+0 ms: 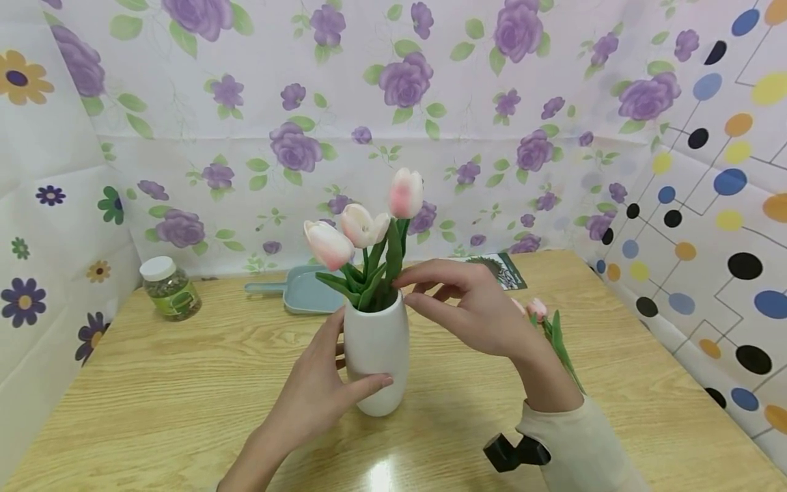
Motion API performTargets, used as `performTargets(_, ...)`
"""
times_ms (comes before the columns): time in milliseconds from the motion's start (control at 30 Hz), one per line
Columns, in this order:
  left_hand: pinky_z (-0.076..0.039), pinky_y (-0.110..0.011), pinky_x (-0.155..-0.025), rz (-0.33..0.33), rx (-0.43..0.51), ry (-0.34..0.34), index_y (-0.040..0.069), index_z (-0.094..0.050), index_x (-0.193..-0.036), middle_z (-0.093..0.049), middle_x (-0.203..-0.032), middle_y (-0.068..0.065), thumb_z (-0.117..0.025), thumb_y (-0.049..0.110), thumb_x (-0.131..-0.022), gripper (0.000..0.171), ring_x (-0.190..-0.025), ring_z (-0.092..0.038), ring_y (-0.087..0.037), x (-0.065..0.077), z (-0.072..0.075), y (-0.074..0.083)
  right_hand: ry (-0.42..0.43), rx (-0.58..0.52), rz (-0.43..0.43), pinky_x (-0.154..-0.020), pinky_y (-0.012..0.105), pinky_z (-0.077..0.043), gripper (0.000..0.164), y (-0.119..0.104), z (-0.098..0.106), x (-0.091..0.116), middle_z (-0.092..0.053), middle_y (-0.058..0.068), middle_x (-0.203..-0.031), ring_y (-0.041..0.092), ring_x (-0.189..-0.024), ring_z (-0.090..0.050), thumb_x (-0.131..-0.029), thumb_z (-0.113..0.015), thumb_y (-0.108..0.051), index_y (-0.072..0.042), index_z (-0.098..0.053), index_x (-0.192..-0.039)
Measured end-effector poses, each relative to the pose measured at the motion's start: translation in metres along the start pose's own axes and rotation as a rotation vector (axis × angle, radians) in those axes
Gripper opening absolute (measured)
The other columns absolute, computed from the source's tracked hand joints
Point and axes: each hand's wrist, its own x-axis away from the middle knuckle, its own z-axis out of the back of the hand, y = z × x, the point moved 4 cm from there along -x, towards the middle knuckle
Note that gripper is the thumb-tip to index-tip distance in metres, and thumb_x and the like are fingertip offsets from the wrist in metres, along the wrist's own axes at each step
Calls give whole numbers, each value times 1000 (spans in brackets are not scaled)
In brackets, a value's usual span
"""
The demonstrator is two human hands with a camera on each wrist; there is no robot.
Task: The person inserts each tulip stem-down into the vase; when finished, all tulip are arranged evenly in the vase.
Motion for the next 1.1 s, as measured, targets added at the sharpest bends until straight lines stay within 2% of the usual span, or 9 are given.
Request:
performTargets(167, -58, -49, -103, 16, 4, -3, 35, -29, -162, -54, -148, 2, -94, 44, -80, 105, -126, -65, -25, 0, -1, 1, 23, -86, -109, -81, 33, -63, 27, 19, 4, 16, -75, 6, -127, 15, -104, -72, -100, -71, -6, -9, -75, -127)
performTargets(367, -59, -47, -103, 21, 4, -6, 32, -30, -162, -55, -145, 1, -93, 45, -80, 105, -127, -64, -24, -1, -2, 1, 65, -124, -259, -81, 31, -64, 29, 46, 13, 42, -73, 5, -127, 14, -106, -72, -100, -72, -10, -14, -74, -129)
performTargets(667, -59, -50, -101, 22, 1, -13, 32, -30, -162, -55, -145, 0, -93, 47, -80, 105, -124, -67, -26, -2, -2, 1, 93, -167, -341, -79, 33, -64, 34, 75, 21, 74, -73, 15, -126, 18, -100, -74, -101, -72, -9, -9, -70, -134)
performTargets(933, -60, -51, -99, 31, 0, -34, 31, -30, -162, -57, -143, -2, -92, 49, -80, 105, -122, -67, -27, -3, -1, 2, 130, -81, -376, -75, 34, -64, 34, 96, 35, 99, -72, 14, -125, 14, -93, -74, -102, -70, -10, -13, -69, -135)
performTargets(1100, -59, -51, -101, 24, 6, -42, 30, -30, -162, -56, -145, -1, -92, 48, -81, 104, -126, -64, -27, -3, -1, 2, 137, -11, -418, -78, 28, -63, 31, 104, 43, 112, -73, 15, -120, 10, -96, -73, -102, -70, -11, -9, -70, -133)
